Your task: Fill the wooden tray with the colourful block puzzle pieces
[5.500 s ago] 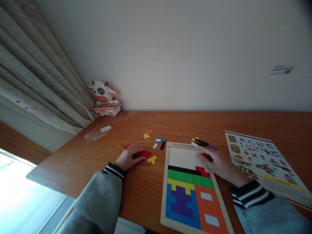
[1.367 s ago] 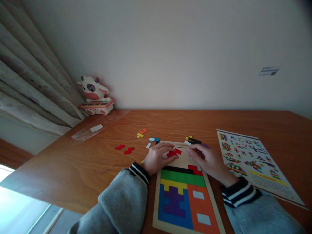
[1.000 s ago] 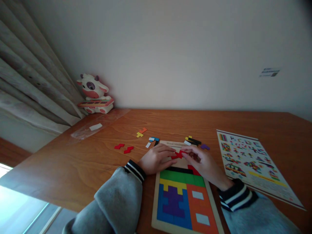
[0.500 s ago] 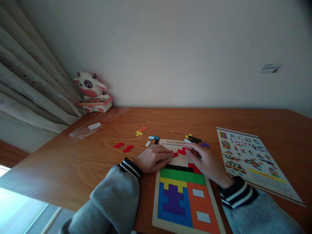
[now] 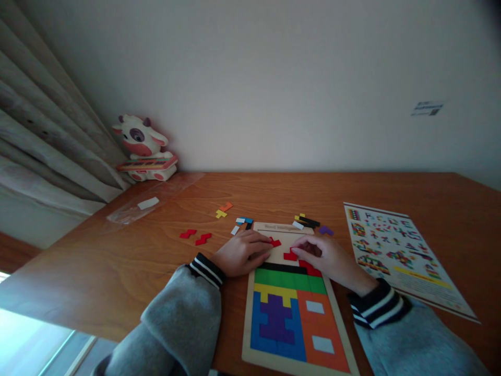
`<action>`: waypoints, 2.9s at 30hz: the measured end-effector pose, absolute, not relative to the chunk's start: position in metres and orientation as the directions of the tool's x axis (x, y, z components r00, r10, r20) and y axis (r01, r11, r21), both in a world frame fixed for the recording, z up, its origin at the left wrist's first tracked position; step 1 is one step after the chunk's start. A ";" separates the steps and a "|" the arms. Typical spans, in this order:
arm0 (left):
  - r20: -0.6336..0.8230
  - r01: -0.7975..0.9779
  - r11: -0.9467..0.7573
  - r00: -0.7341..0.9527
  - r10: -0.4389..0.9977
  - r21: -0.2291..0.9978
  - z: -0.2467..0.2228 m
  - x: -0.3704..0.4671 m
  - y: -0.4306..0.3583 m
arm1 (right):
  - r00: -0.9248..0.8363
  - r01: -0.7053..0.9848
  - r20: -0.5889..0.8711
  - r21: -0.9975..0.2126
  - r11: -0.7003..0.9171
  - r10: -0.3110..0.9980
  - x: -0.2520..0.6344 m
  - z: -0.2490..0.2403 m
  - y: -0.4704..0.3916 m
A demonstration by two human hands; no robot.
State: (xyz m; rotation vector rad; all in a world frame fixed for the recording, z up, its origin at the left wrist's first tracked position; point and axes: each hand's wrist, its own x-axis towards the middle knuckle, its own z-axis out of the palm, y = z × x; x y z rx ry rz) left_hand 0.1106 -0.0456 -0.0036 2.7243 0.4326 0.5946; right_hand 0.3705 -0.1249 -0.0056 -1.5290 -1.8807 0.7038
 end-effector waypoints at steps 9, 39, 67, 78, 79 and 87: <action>0.361 0.227 -0.903 0.860 0.362 0.365 -0.005 0.111 -0.045 | -0.274 0.667 0.253 -0.644 0.373 0.928 0.379 -0.016 -0.122; 0.325 0.204 -0.938 0.899 0.292 0.280 0.002 0.118 -0.052 | -0.239 0.698 0.371 -0.576 0.424 0.897 0.370 -0.017 -0.124; 0.443 0.317 -0.815 0.715 0.542 0.485 -0.013 0.132 -0.051 | -0.247 0.694 0.388 -0.569 0.441 0.888 0.366 -0.021 -0.123; 0.428 0.071 -0.936 0.876 0.224 0.345 0.000 0.127 -0.060 | -0.289 0.688 0.347 -0.574 0.445 0.892 0.369 -0.019 -0.123; 0.419 0.063 -0.935 0.882 0.217 0.350 0.000 0.127 -0.060 | -0.297 0.689 0.341 -0.570 0.448 0.892 0.370 -0.020 -0.123; 0.368 -0.016 -0.895 0.915 0.166 0.445 -0.004 0.126 -0.058 | -0.334 0.700 0.300 -0.556 0.448 0.894 0.374 -0.025 -0.121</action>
